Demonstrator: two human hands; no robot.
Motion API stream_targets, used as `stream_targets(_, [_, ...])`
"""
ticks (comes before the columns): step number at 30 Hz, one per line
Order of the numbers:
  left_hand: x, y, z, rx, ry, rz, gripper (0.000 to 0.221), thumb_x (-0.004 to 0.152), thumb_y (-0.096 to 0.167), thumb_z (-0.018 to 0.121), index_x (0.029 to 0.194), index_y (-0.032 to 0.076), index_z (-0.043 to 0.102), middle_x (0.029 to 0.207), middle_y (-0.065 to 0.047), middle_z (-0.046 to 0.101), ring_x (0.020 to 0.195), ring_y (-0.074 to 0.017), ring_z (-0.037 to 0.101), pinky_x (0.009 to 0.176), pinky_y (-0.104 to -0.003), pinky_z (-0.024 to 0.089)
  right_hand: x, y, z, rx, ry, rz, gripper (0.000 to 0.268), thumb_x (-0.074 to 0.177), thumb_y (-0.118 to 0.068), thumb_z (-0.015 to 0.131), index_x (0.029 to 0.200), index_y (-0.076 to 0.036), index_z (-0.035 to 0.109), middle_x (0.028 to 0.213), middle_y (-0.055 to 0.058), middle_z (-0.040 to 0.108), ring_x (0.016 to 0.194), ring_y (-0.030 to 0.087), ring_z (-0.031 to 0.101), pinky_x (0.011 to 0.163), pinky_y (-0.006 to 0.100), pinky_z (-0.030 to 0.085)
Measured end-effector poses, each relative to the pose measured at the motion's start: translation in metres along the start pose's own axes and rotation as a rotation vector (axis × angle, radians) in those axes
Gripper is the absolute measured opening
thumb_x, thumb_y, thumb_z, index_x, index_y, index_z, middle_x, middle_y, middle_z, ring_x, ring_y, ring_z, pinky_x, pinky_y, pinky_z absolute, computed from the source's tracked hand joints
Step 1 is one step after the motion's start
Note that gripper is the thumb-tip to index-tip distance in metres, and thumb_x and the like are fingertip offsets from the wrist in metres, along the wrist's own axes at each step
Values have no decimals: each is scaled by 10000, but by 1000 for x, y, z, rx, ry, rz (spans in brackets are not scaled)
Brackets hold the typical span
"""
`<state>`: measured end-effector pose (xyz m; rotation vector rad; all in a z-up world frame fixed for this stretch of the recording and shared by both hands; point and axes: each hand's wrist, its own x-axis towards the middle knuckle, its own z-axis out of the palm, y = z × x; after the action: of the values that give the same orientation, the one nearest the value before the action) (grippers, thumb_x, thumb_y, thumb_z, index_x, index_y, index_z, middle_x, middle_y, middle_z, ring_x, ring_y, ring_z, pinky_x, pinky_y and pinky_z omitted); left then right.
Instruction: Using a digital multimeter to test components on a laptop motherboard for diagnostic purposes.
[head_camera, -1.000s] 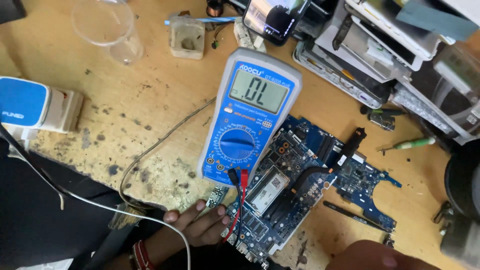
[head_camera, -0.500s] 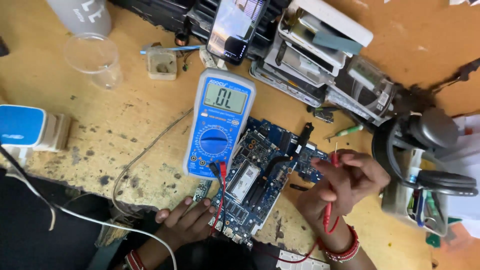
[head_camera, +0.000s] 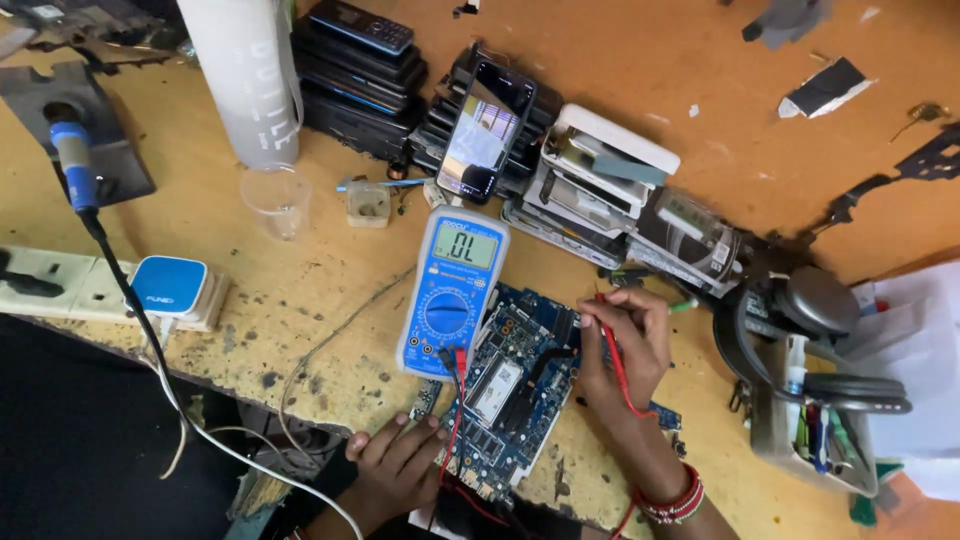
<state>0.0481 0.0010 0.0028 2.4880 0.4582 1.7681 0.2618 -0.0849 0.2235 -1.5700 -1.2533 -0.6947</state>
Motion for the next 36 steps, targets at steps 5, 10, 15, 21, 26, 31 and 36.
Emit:
stream_targets(5, [1,1,1,15,32,-6,304,913,239,466,1064,292,724,1140,119,706,1159,-182,579,1103,-388,222,1,0,2,40,-56,0,130,958,92,660,1035,36,749,1042,138,557,936,240,584,779,306,530])
stream_targets(10, [-16,-3,9,-2,4,3,280,934,301,491,1072,275,734,1152,86,727,1156,-229,603,1052,-373,312,2,4,0,54,-63,-3,154,940,105,665,1050,29,741,1055,132,571,922,227,611,791,305,566])
stream_targets(15, [-9,2,6,31,17,-31,281,911,269,478,1030,292,731,1134,96,728,1157,-218,598,1049,-399,275,3,4,1,97,-61,-44,202,920,155,651,1045,23,738,1049,133,573,890,215,610,760,296,579])
stream_targets(21, [-18,4,11,58,43,-94,300,930,234,455,1045,308,723,1162,112,711,1185,-188,568,1119,-427,218,5,-4,0,157,-116,-37,192,916,183,638,1032,59,728,1049,143,568,842,200,631,768,274,582])
stream_targets(26, [-11,2,11,51,74,-78,268,922,345,471,1041,317,709,1149,107,707,1182,-165,570,1154,-407,203,8,-6,-1,158,-124,-72,214,918,185,625,1043,41,722,1048,145,574,840,198,635,787,278,594])
stream_targets(31, [-20,3,17,56,88,-115,281,874,324,469,1009,329,715,1138,110,706,1178,-165,571,1146,-412,204,5,-2,-1,135,-149,-45,181,937,129,629,1039,14,726,1032,132,584,854,198,634,745,275,562])
stream_targets(36, [-22,-1,25,101,159,-112,313,955,332,397,1009,342,705,1111,110,705,1142,-158,577,1150,-417,207,3,1,0,121,-159,-36,230,906,167,632,1026,0,734,1025,123,585,866,195,627,725,262,546])
